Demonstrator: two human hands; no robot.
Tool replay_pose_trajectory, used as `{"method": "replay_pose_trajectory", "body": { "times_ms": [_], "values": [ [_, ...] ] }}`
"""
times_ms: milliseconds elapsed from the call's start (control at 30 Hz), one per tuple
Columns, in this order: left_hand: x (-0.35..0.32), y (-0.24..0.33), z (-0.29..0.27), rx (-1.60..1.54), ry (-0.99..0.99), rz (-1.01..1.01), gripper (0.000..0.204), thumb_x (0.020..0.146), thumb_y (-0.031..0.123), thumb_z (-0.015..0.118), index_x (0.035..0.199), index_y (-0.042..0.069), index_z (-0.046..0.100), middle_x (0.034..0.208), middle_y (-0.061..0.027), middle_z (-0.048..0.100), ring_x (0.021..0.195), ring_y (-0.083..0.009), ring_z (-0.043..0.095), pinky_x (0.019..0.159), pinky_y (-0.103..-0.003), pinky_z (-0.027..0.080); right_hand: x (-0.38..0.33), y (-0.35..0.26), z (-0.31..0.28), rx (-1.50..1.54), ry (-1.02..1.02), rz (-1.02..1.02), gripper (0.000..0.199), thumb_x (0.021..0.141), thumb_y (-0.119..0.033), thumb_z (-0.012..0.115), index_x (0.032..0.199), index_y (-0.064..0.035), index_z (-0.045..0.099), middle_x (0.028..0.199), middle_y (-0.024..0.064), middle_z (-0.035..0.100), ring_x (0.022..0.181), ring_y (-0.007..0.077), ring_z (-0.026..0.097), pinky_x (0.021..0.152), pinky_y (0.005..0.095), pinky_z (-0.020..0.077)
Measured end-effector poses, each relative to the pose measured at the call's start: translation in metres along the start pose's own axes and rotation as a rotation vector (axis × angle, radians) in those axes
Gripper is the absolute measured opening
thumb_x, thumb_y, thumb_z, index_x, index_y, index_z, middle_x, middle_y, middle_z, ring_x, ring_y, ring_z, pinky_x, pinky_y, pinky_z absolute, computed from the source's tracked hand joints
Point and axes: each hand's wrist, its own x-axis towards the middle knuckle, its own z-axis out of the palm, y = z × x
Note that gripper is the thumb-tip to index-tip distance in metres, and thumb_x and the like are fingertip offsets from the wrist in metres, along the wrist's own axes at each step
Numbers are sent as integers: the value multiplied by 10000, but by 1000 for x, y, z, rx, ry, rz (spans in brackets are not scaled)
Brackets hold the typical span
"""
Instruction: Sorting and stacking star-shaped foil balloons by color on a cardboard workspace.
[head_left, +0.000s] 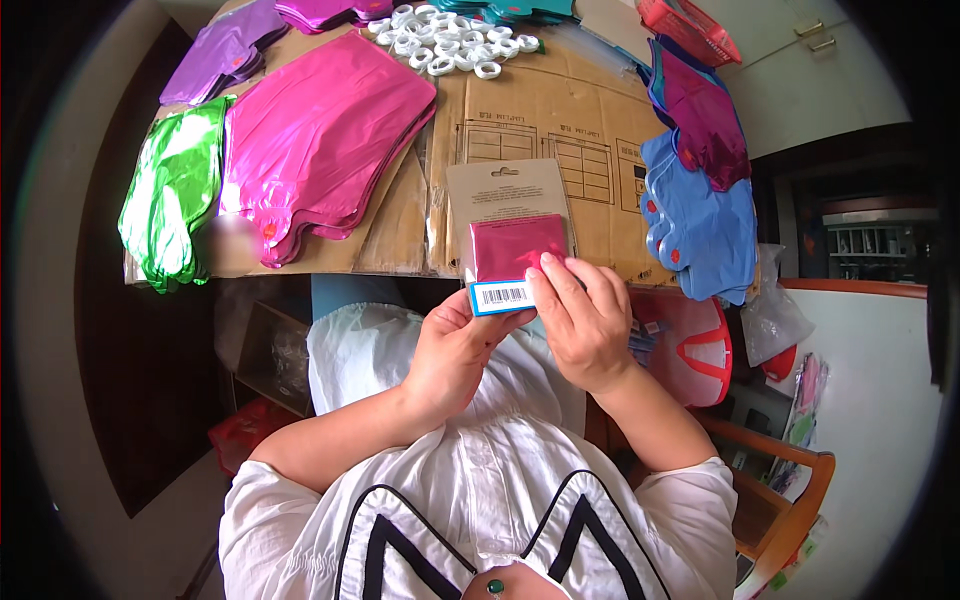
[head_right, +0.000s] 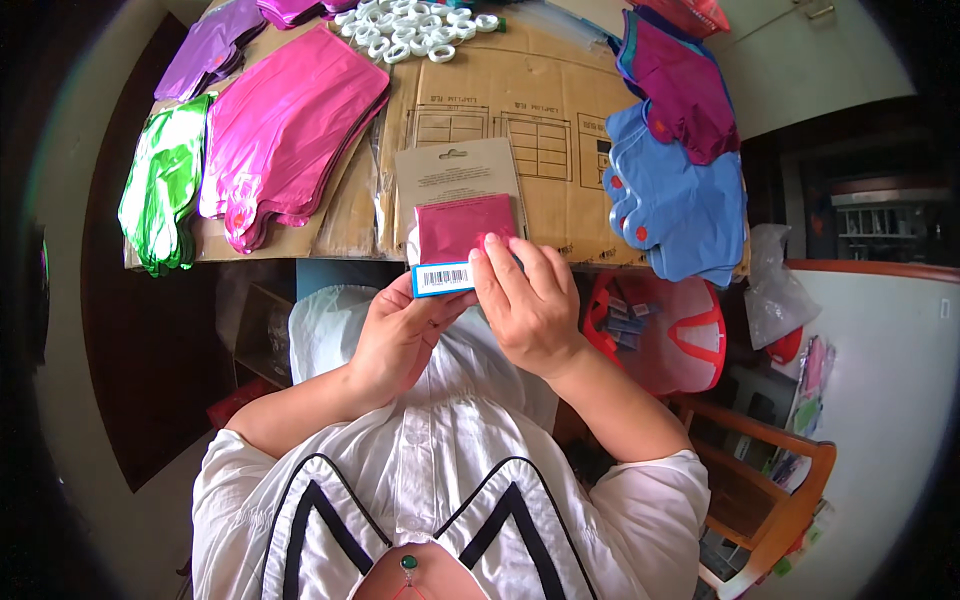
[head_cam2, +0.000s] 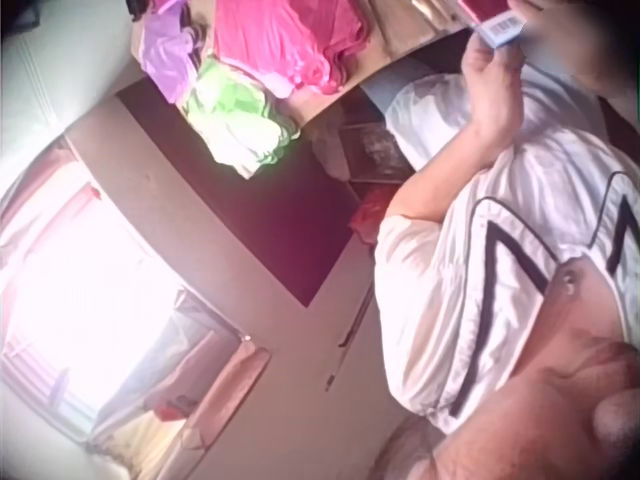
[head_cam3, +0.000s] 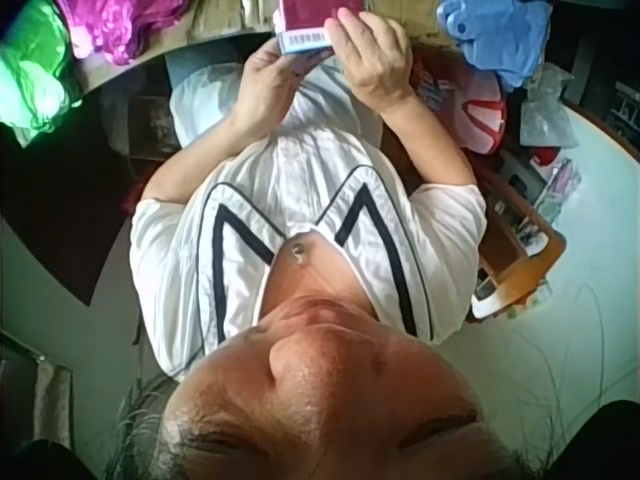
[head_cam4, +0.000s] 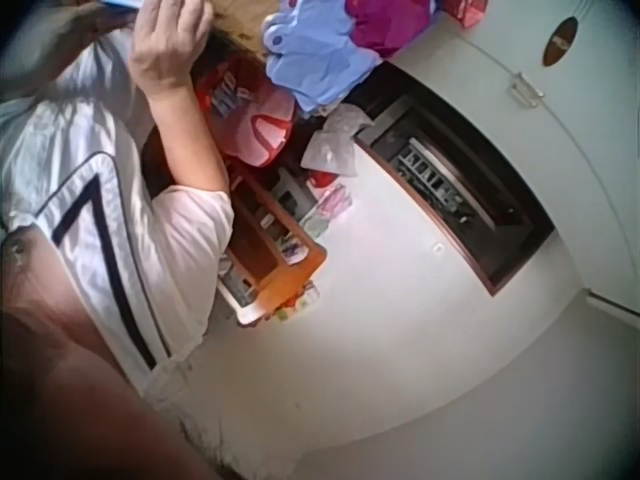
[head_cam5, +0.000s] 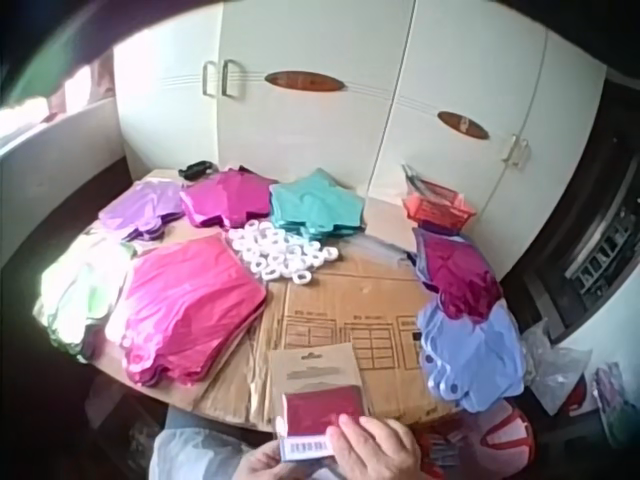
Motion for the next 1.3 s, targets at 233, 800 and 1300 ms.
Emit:
{"method": "replay_pose_trajectory", "body": {
  "times_ms": [233,800,1300],
  "values": [
    [-6,8,-3,-147,-37,-29,254,982,82,470,1179,-36,578,1182,-128,641,1127,-215,607,1044,-365,450,0,-1,-3,-30,-30,-57,334,782,-123,631,1099,-25,678,939,63,578,857,227,521,774,373,435],
    [-15,1,-20,214,57,-37,242,1018,135,466,1137,-33,593,1097,-120,668,1036,-203,642,981,-373,496,-38,-19,-7,1362,-29,1273,409,930,-106,621,1240,75,425,888,108,653,726,130,650,653,234,521],
    [-10,2,-25,332,155,26,260,1017,211,493,1088,-20,589,1004,-120,690,906,-227,690,890,-381,551,-32,-29,13,1542,60,1503,264,920,-235,674,889,22,621,687,99,655,522,120,612,495,223,487]
  ]
}}
